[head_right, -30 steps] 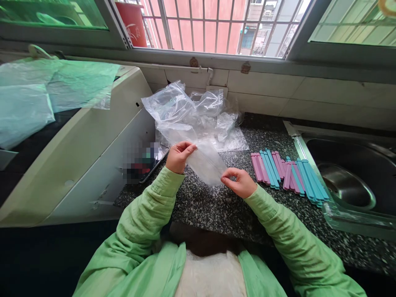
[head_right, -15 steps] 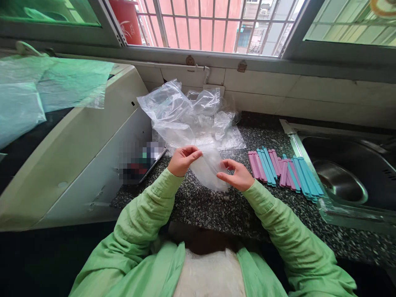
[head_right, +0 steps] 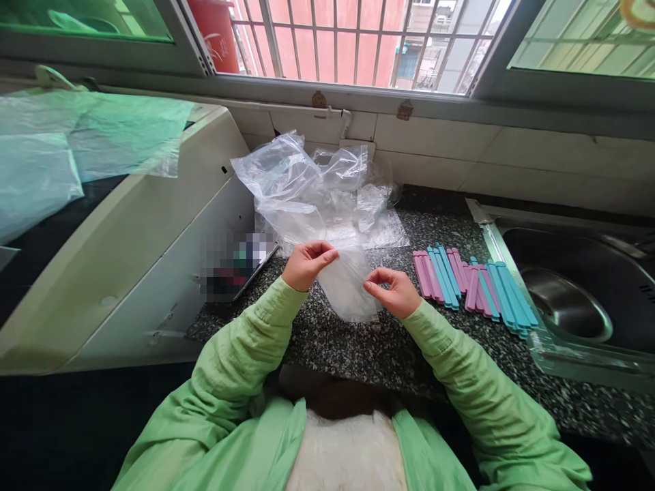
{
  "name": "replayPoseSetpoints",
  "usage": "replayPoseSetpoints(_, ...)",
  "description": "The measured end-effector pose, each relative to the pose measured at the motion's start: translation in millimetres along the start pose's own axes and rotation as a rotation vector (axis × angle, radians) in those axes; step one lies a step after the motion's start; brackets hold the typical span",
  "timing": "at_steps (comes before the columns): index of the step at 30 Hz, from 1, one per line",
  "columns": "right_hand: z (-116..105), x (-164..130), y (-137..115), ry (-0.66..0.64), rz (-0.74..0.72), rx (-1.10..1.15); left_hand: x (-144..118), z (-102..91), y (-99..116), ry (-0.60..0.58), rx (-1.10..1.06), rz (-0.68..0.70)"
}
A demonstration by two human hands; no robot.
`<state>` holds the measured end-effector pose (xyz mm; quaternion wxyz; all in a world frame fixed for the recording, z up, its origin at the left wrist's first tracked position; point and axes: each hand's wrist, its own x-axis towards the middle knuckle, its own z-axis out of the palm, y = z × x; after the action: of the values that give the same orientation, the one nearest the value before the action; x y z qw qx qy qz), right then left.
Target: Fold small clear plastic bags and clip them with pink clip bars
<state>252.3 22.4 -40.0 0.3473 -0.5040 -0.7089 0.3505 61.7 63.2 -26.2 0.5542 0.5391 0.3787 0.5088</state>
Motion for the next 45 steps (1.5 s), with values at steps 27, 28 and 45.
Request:
replayPoseSetpoints(27, 1.9, -2.5, 2.9, 0.028, 0.054, 0.203, -4.3, 8.4, -6.9, -0.191, 0.019, -0.070)
replayPoseSetpoints(28, 1.8, -2.6, 2.8, 0.030, 0.053, 0.200, -4.4, 8.4, -6.6, -0.189, 0.020, -0.075)
replayPoseSetpoints(45, -0.5, -3.5, 3.8, 0.121, 0.058, 0.156, -2.4, 5.5, -6.0, -0.157, 0.016, -0.090)
